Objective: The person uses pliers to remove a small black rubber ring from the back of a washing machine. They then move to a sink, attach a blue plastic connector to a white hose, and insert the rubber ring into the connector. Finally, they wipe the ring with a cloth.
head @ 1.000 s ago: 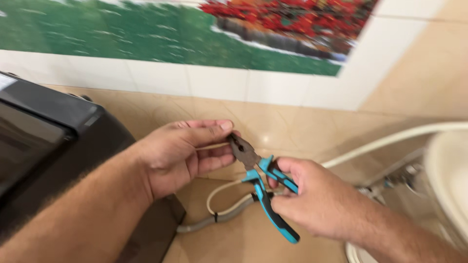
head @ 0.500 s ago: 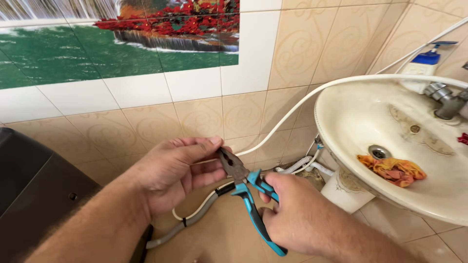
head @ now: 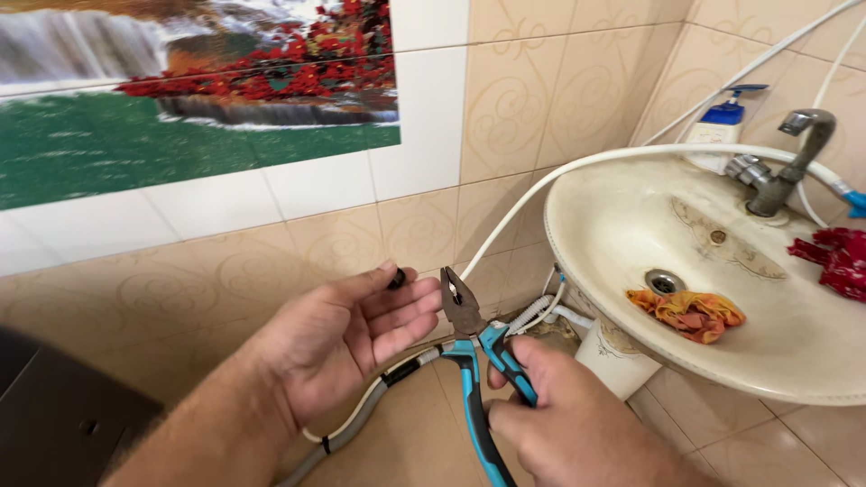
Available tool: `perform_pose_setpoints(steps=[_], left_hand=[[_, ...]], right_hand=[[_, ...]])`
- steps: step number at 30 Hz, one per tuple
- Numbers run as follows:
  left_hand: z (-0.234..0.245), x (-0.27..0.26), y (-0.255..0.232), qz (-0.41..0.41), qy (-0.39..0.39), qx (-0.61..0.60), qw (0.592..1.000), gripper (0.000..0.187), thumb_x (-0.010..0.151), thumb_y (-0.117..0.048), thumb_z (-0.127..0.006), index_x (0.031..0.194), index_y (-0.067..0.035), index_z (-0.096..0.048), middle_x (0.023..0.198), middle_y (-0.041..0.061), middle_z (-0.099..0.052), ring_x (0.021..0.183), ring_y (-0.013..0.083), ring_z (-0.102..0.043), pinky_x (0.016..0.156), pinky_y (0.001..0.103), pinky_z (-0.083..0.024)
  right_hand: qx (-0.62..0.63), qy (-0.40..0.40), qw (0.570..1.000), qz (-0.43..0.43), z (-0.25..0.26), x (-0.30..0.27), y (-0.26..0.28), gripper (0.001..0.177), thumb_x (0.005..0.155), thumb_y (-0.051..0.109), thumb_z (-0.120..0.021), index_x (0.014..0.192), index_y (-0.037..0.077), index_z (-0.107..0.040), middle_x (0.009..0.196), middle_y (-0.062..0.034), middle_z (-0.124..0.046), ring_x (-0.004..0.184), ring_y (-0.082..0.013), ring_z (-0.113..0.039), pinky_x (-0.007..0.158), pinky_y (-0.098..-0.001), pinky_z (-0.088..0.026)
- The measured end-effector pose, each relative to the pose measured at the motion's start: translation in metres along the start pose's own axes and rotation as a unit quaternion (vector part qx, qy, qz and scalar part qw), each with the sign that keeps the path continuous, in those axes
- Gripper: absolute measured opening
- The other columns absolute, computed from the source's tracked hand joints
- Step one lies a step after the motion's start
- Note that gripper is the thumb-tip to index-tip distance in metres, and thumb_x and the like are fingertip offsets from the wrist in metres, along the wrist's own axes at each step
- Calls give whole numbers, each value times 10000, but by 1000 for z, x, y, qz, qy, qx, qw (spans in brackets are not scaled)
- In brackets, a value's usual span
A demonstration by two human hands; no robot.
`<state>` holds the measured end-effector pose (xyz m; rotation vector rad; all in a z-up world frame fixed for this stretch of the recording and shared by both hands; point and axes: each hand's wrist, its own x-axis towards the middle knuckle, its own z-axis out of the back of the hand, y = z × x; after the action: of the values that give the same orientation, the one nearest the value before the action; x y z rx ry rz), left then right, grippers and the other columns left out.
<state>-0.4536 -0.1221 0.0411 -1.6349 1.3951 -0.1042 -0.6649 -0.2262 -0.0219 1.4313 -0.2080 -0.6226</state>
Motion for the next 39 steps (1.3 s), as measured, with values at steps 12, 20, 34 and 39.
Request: perform_pose_setpoints(steps=[12,20,34,39], left_hand=[[-35,62,-31,88,51,-67,993,296,972,-211,-531,1077,49,-628,1106,206,-747,1057,305,-728,961,425,-603],[-57,101,-66,138,113,-55,982,309,955,-216,-518,1027,61,-634,1104,233,-741,1076,331,-726,972,454,-591],[-70,110,-81,171,135,-50,975,258,942,-214,-542,1004,17,-639,1055,174,-753,1069,297,-728,995,481,-585],[-81,107,-72,158,140,-54,976,257,957,-253,-560,1049,-20,-614,1120,149,-748,1104,298,-724,1024,487,-559]], right_hand=[[311,-152,914,-212,33,31,-4,356,859,46,-676,1155,207,-562,638,-10,-411,478,-109,-362,389,-264,-278],[394,-241,860,-215,26,38,42,164,883,201,-599,892,239,-440,627,2,-347,452,-138,-330,352,-275,-197],[390,-279,873,-90,15,28,58,168,1022,255,-618,982,146,-497,685,-26,-399,487,-148,-374,369,-313,-262],[333,-314,887,-65,14,26,57,230,1053,310,-605,1010,87,-577,666,13,-386,470,-108,-350,356,-285,-273]])
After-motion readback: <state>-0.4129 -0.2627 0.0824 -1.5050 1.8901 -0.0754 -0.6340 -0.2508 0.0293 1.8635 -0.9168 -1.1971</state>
